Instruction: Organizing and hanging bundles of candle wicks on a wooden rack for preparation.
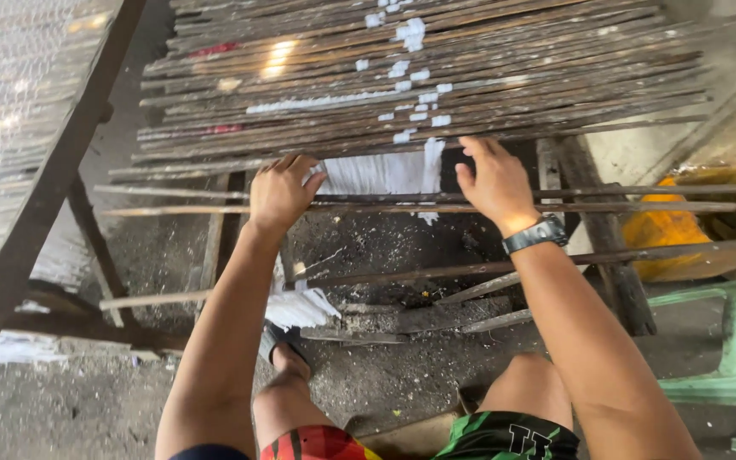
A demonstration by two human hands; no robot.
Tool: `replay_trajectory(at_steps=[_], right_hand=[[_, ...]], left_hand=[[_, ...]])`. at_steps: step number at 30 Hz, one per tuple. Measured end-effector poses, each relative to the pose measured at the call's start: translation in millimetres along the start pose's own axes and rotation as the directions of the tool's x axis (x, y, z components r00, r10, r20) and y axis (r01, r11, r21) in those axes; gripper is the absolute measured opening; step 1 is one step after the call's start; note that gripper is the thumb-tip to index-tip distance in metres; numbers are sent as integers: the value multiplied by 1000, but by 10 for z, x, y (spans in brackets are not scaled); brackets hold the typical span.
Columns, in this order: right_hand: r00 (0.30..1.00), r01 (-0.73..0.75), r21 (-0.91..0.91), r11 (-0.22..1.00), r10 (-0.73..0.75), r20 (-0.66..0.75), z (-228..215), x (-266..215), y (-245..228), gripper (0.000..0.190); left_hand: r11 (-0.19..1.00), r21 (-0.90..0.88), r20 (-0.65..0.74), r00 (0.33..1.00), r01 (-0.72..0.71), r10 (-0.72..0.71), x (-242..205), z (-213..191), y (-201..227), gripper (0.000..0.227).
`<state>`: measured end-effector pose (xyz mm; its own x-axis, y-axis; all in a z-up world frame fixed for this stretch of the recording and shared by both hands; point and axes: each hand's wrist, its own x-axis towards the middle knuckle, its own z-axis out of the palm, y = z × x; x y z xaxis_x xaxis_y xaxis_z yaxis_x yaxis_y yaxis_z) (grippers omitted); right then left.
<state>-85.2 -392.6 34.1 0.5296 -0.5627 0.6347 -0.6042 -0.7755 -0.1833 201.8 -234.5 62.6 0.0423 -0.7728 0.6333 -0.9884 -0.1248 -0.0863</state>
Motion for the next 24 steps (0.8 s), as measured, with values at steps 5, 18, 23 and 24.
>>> replay_trajectory(at_steps=[5, 18, 23, 24], right_hand=[[995, 96, 223, 970, -97, -8, -197, 26, -140, 21], [813, 235, 134, 963, -271, 516, -415, 98, -546, 26], [844, 291, 25, 956, -269, 465, -358, 76, -390, 25], [842, 297, 21, 955, -271, 467, -396, 93, -421, 25]], left_hand=[[999, 6, 138, 989, 44, -44, 66, -107, 87, 24], [952, -197, 47, 972, 236, -231, -925, -1294, 178, 23], [956, 104, -1, 961, 275, -277, -1301, -1184, 208, 28], [955, 100, -4, 960, 280, -281, -1291, -1169, 200, 28]])
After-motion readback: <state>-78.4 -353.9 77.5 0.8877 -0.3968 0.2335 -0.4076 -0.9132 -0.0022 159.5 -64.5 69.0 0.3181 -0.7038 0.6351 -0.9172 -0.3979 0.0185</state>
